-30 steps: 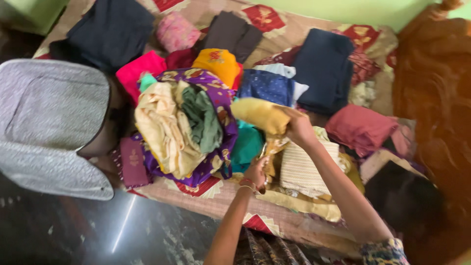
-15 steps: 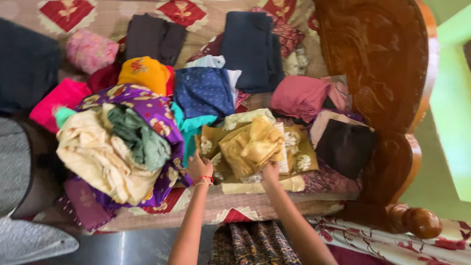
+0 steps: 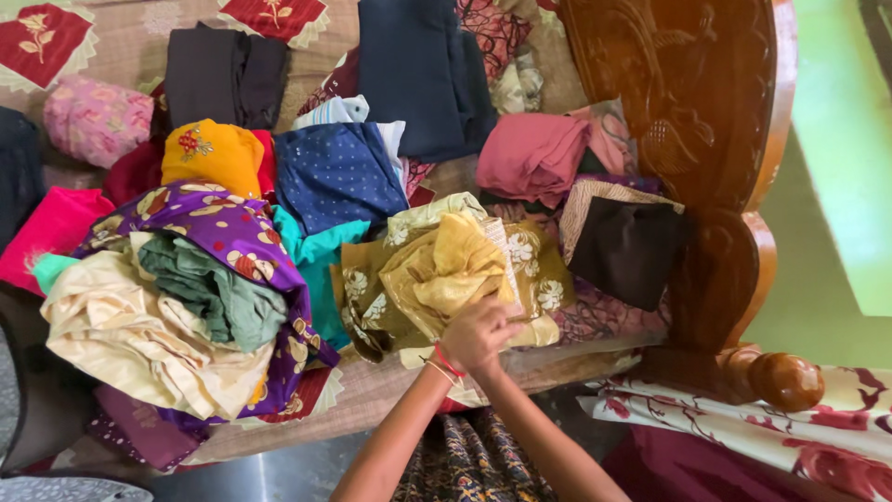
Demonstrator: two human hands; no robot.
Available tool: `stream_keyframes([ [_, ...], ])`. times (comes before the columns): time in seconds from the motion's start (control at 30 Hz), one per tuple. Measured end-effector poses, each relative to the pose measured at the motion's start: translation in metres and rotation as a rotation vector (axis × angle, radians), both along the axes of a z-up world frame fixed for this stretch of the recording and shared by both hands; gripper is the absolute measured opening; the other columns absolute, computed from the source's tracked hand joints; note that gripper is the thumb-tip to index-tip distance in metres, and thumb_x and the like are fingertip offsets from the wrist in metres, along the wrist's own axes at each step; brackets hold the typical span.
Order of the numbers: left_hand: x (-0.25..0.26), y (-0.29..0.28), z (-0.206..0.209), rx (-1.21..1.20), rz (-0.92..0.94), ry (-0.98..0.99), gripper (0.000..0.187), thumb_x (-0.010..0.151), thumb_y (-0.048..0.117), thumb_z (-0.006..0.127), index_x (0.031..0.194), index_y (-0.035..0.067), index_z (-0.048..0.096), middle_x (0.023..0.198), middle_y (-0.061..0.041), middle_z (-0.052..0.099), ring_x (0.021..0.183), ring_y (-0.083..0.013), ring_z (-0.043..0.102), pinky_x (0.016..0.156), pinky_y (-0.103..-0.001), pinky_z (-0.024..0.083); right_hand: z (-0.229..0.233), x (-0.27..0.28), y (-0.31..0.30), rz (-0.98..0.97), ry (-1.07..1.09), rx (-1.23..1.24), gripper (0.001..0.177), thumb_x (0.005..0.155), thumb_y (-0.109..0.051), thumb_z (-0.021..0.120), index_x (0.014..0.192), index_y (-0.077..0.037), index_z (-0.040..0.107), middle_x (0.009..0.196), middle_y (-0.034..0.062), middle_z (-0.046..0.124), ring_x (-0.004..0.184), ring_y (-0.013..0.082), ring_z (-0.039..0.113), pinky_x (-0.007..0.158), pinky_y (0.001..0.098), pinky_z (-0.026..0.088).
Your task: The person sorts through various clothes on a bed and chair, picking them up and moving them to different piles.
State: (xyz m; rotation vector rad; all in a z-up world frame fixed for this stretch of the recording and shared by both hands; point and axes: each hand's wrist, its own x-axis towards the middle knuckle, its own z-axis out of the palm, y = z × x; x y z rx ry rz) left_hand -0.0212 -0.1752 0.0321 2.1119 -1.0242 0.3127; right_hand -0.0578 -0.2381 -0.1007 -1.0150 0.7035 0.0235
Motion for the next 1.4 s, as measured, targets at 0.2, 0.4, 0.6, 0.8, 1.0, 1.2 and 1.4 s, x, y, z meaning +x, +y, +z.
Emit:
stream_keyframes([
  [0.2, -0.003, 0.004, -0.018, 0.38, 0.039, 0.638, 0.034, 0.108, 0.025, 0.044, 0.132, 0.014, 0.066, 0.128, -0.007, 0.068, 0.09, -0.0211, 0.07, 0.087, -0.036, 0.058, 0.052, 0.01, 0.043, 0.012, 0.48, -1.028, 0.055, 0.103, -0.018, 0.04, 0.153, 0.003, 0.03, 0.154, 0.0246, 0.044, 0.126, 0.0291, 0.056, 0.102, 0.0373, 0.051],
  [0.4, -0.005, 0.022, -0.008, 0.195, 0.628, 0.24, 0.049, 0.099, 0.035, 0.058, 0.147, 0.028, 0.056, 0.165, -0.01, 0.028, 0.146, -0.0451, 0.026, 0.117, -0.065, 0.023, 0.034, -0.014, -0.019, 0.098, 0.073, -0.093, 0.031, 0.102, -0.019, 0.043, 0.129, -0.003, 0.039, 0.121, 0.0172, 0.053, 0.105, 0.0261, 0.054, 0.089, 0.0405, 0.051],
  [0.6, -0.003, 0.025, -0.009, 0.245, 0.679, 0.37, 0.072, 0.08, 0.041, 0.077, 0.146, 0.047, 0.049, 0.17, -0.009, 0.007, 0.147, -0.0632, 0.002, 0.112, -0.082, 0.007, 0.05, 0.03, -0.088, 0.114, -0.048, -0.793, 0.059, 0.106, -0.055, 0.051, 0.13, -0.001, 0.048, 0.124, 0.0171, 0.05, 0.115, 0.0279, 0.05, 0.1, 0.0487, 0.045],
  [0.8, 0.006, 0.027, -0.011, 0.266, 0.702, 0.543, 0.098, 0.072, 0.04, 0.084, 0.154, 0.049, 0.03, 0.171, -0.008, -0.002, 0.148, -0.0648, -0.004, 0.109, -0.085, 0.009, 0.085, 0.087, -0.101, 0.672, -0.026, -0.689, 0.085, 0.082, -0.054, 0.071, 0.143, 0.0, 0.049, 0.135, 0.0224, 0.062, 0.115, 0.032, 0.061, 0.095, 0.0479, 0.051],
  [1.0, 0.016, 0.053, 0.01, 0.27, 0.63, 0.579, 0.1, 0.073, 0.04, 0.082, 0.156, 0.049, 0.028, 0.172, -0.008, -0.003, 0.147, -0.0658, -0.004, 0.108, -0.086, 0.01, 0.092, 0.095, -0.062, 0.692, 0.196, -0.557, 0.096, 0.073, -0.05, 0.081, 0.142, 0.008, 0.047, 0.131, 0.0249, 0.066, 0.117, 0.033, 0.066, 0.101, 0.0437, 0.052],
  [1.2, 0.011, 0.086, 0.047, 0.257, 0.741, 0.334, 0.099, 0.066, 0.045, 0.078, 0.155, 0.043, 0.034, 0.172, -0.01, 0.005, 0.149, -0.0654, -0.003, 0.11, -0.088, 0.007, 0.103, 0.084, -0.02, 0.586, 0.305, -0.234, 0.098, 0.076, -0.047, 0.083, 0.144, 0.007, 0.036, 0.132, 0.0208, 0.059, 0.126, 0.0313, 0.057, 0.106, 0.0456, 0.043],
  [1.4, 0.018, 0.069, 0.014, 0.379, 0.678, 0.529, 0.089, 0.072, 0.048, 0.077, 0.152, 0.052, 0.037, 0.172, -0.006, 0.0, 0.146, -0.0675, -0.009, 0.106, -0.088, 0.005, 0.075, 0.087, -0.043, 0.531, 0.04, -0.268, 0.055, 0.084, -0.031, 0.078, 0.127, 0.001, 0.064, 0.116, 0.0146, 0.072, 0.102, 0.0231, 0.066, 0.087, 0.0382, 0.054],
])
